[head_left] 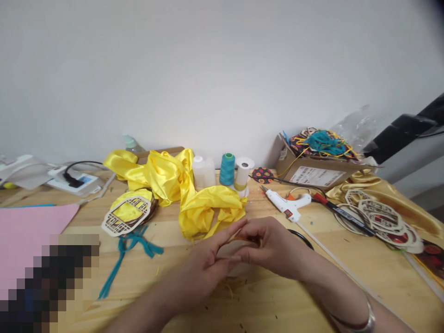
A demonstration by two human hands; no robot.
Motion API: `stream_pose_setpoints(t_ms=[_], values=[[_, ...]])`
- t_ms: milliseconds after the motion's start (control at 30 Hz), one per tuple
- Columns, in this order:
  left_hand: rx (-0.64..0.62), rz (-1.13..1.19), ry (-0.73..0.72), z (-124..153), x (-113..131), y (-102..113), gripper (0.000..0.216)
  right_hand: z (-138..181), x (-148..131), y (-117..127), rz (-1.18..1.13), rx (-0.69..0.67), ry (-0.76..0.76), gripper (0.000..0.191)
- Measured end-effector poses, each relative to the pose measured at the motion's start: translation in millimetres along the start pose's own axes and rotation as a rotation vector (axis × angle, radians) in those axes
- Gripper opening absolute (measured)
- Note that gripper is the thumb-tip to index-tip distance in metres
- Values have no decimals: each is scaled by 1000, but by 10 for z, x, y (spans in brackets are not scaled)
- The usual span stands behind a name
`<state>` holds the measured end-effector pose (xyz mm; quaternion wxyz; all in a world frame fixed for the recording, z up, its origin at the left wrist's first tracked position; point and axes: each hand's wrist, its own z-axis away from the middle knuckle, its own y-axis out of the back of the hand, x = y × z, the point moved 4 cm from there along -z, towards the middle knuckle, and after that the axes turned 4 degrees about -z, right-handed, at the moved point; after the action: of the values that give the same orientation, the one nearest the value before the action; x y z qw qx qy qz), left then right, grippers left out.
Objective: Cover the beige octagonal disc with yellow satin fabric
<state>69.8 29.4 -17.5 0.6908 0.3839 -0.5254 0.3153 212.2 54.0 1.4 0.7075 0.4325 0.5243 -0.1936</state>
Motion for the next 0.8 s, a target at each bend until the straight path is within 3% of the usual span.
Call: stream_pose_setpoints(t_ms=[400, 567, 667, 800], values=[[-39, -117, -1, 50, 13, -37, 62, 103, -210, -26, 231, -38, 161, 21], [-38, -118, 1, 69, 8, -14, 62, 89, -198, -12, 215, -70, 266, 27], [-18, 6, 84, 46, -52, 11, 69, 68, -141, 25, 121, -50, 215, 29], [-2, 443, 150, -33, -105, 25, 59, 36, -15, 94, -181, -5, 21, 28]])
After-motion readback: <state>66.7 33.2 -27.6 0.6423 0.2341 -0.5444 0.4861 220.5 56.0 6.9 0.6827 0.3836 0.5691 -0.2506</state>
